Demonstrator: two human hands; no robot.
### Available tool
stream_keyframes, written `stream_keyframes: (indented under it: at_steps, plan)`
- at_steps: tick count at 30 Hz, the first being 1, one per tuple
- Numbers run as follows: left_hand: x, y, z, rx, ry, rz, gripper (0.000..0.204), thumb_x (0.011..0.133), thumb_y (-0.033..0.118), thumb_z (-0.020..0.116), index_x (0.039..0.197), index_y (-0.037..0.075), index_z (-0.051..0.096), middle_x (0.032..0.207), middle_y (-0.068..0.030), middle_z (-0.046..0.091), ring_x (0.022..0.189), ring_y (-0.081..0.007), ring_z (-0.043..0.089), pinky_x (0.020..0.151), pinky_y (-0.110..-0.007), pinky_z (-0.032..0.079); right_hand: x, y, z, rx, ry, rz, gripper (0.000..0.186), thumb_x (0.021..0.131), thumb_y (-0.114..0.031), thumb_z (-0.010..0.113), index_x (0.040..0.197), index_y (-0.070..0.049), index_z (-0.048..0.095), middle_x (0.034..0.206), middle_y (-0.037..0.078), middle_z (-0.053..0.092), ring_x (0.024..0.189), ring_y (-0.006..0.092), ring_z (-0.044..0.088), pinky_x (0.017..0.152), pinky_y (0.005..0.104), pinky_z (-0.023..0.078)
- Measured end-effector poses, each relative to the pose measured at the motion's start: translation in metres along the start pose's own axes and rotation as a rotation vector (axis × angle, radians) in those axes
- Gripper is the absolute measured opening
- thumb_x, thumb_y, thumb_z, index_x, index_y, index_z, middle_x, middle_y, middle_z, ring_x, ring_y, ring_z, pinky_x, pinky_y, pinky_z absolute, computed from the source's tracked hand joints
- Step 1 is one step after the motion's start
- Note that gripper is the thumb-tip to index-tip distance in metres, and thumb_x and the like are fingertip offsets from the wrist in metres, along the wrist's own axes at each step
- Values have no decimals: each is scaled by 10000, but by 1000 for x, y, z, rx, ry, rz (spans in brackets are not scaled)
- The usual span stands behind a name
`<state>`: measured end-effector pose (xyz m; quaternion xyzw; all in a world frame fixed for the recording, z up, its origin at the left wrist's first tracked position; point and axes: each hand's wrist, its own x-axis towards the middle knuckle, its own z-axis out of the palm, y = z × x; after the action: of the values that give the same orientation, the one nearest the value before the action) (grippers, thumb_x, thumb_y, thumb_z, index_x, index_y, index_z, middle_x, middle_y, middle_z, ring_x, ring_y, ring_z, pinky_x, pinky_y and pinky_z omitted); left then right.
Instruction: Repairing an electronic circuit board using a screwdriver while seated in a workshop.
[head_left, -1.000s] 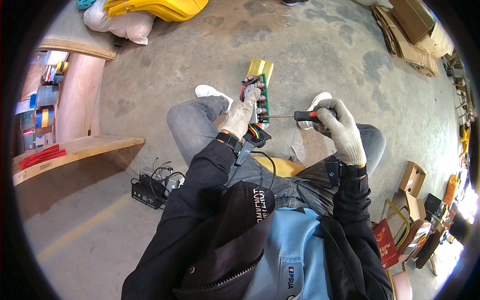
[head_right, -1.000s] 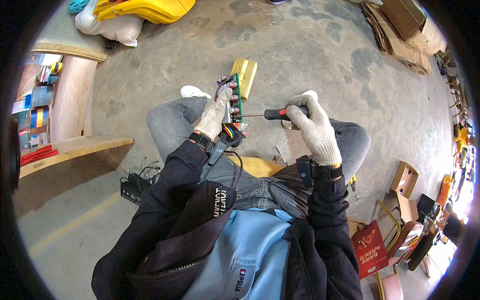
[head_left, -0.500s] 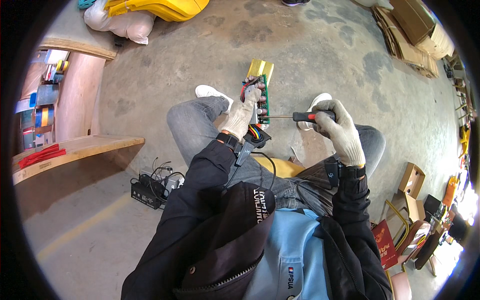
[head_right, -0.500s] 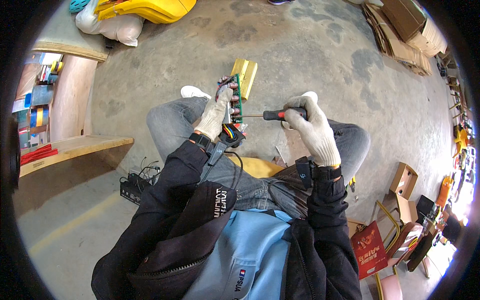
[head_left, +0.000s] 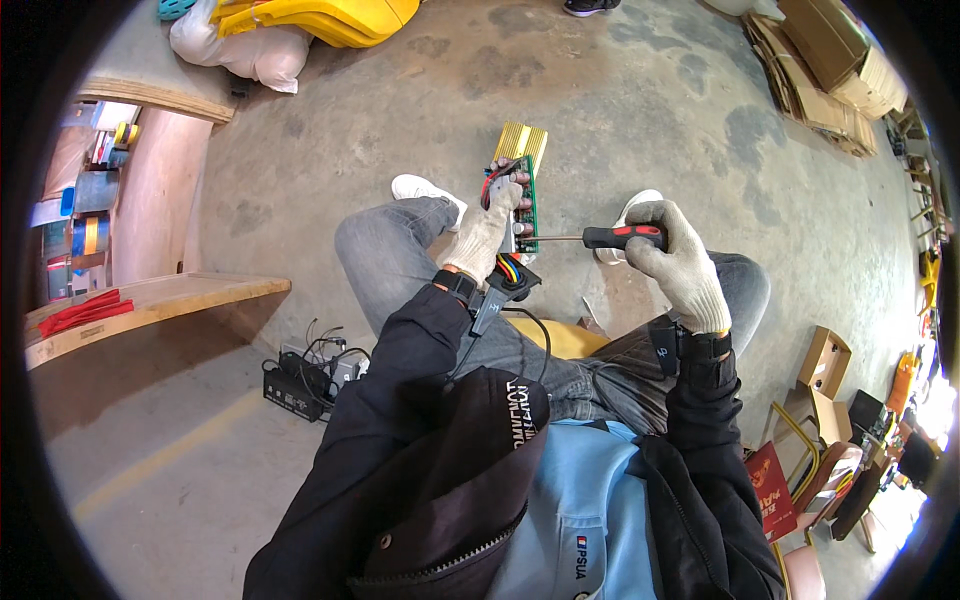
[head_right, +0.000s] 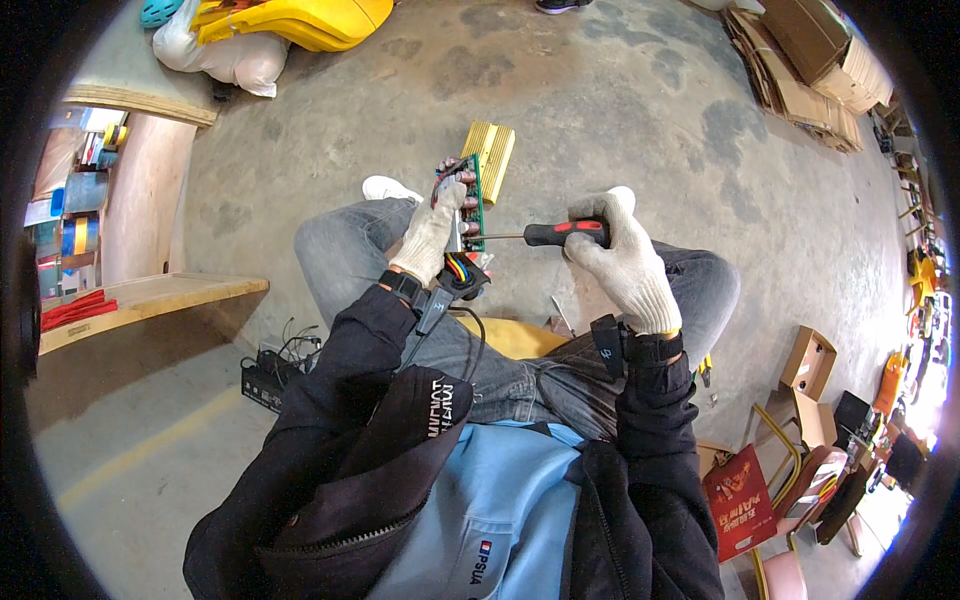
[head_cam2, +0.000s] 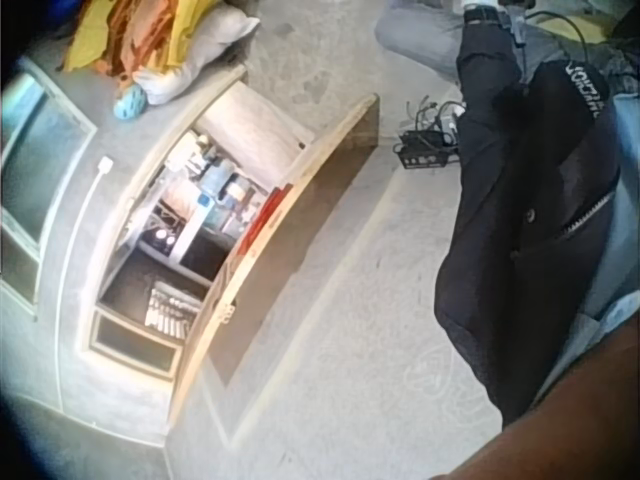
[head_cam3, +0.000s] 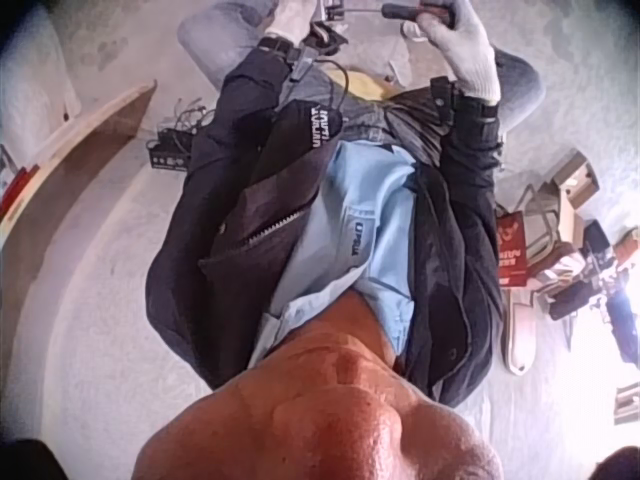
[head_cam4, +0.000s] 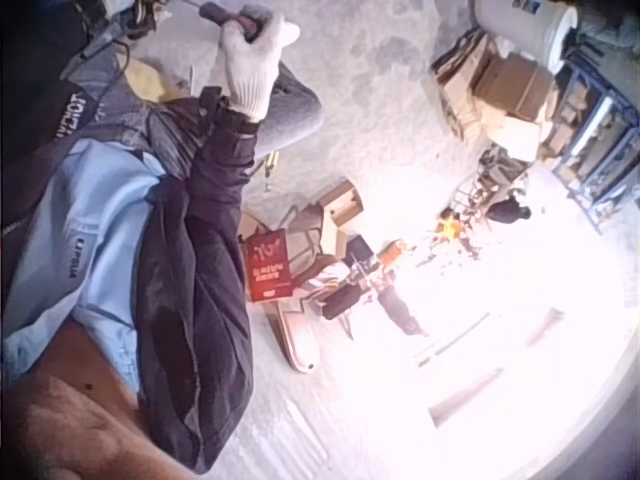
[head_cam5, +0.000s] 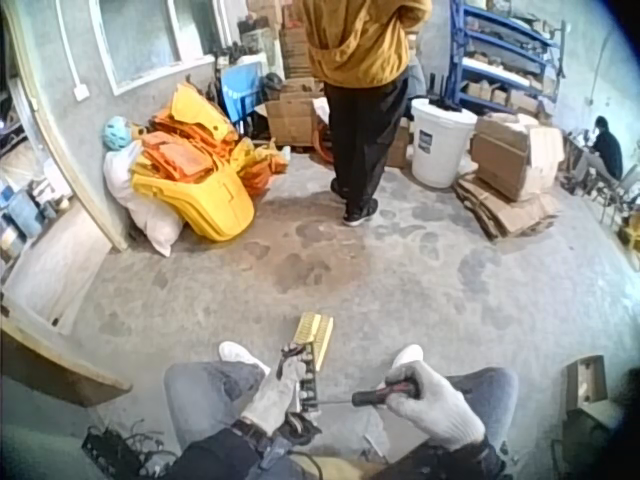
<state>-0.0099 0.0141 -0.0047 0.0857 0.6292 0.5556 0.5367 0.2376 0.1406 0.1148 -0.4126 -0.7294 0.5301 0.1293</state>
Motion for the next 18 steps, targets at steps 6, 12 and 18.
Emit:
stream_keyframes:
  at_steps: [6,12,18]
  plan:
    - [-5,5,5,-22,23,-60,525,980,577,724,1348,208,657,1108,-39,689,825,-174,681,692,-371,605,5,-1,2,-130,36,87,304,970,-184,697,1213,-13,628,1042,128,689,948,233,706,887,363,549]
    - [-3,4,4,-1,26,-6,475,998,531,718,1322,188,665,1098,-43,686,829,-172,677,703,-361,605,3,0,1,25,18,30,358,996,-249,678,1262,-21,609,981,106,702,901,247,719,849,359,563]
    - [-2,0,2,8,-23,-3,653,912,655,752,1395,235,619,1175,-19,617,921,-187,608,694,-444,619,7,-13,2,-18,-2,102,334,969,-183,660,1260,-27,615,958,97,687,842,200,693,836,323,553]
